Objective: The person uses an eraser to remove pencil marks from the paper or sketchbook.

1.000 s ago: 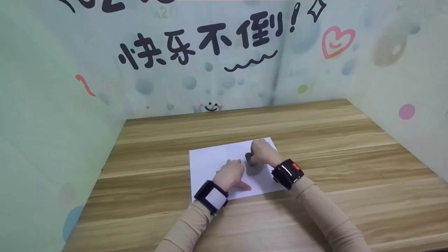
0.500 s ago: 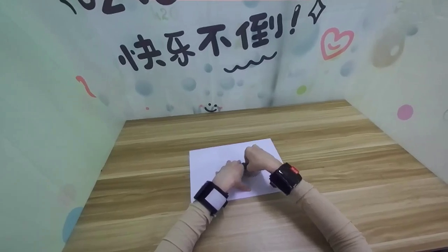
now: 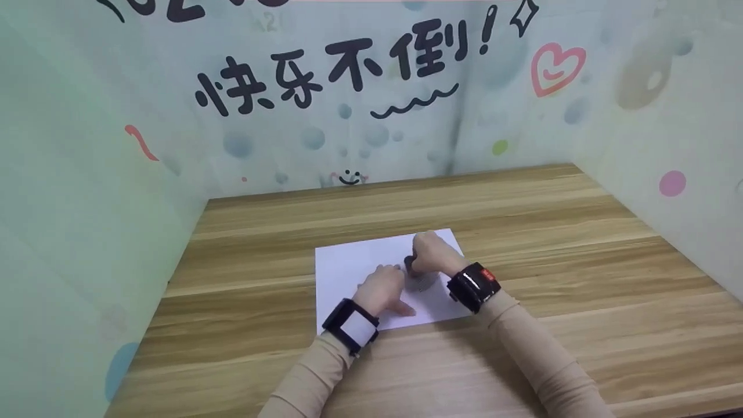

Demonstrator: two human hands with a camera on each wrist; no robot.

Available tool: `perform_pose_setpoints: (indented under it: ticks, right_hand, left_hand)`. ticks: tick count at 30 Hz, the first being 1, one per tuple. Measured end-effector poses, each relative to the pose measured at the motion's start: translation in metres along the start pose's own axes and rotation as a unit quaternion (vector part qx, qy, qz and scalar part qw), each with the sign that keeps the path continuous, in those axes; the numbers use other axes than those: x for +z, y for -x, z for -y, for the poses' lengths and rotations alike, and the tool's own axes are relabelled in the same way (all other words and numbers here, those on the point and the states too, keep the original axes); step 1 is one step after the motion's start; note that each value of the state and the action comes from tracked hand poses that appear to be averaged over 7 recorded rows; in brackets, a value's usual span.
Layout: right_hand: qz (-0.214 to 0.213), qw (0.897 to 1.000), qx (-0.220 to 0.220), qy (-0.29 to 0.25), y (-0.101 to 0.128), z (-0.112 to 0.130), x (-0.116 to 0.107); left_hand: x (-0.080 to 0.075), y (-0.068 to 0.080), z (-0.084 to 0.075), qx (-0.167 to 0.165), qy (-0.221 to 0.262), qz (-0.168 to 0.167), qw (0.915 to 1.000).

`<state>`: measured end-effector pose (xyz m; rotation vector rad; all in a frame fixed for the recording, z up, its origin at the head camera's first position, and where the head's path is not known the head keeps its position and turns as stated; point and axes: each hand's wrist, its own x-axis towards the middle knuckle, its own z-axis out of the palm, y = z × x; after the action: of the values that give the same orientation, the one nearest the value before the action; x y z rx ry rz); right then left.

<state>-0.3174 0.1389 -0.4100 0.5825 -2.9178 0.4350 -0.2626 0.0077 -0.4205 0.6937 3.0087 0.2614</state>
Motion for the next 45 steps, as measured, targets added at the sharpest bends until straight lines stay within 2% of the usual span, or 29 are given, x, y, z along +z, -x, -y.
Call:
perform_pose_setpoints:
  ticks: [3,7,9,13,19,24,30,36,42,45]
  right_hand:
    - [-0.010,1.000,0.016,0.008,-0.001,0.000,0.000]
    - [0.007,1.000,-0.020,0.017,0.003,0.008,0.001]
    - [-0.005,1.000,-0.017,0.017,0.003,0.008,0.001]
    - [-0.041,0.999,0.018,0.016,0.003,0.004,0.002]
    - [0.005,0.999,-0.034,0.007,0.004,0.010,0.004]
    - [-0.029,0.999,0.029,0.015,0.002,0.004,0.004]
    - [0.019,1.000,-0.019,-0.004,0.002,0.005,0.003]
    - [-0.022,0.999,0.035,0.001,0.001,0.002,0.004]
    - [0.022,1.000,-0.018,-0.011,0.002,0.005,0.004]
    - [0.007,1.000,0.001,-0.015,0.001,0.003,0.003]
  left_hand:
    - [0.000,0.000,-0.001,-0.007,0.003,0.005,1.0000]
    - [-0.001,0.001,-0.001,-0.020,0.027,-0.003,0.9994]
    - [-0.001,0.001,-0.001,-0.013,0.019,-0.003,0.9997]
    - [-0.001,0.000,-0.002,0.001,0.002,0.002,1.0000]
    - [0.000,0.000,-0.001,-0.022,0.018,0.006,0.9996]
    - [0.000,-0.001,-0.002,-0.007,-0.008,0.014,0.9998]
    - [0.001,0.001,-0.001,-0.007,0.008,-0.005,0.9999]
    - [0.000,0.001,-0.001,0.000,-0.005,0.013,0.9999]
    - [-0.001,0.003,0.001,-0.005,0.010,0.003,0.9999]
    - [-0.002,0.003,0.001,0.001,0.000,0.004,1.0000]
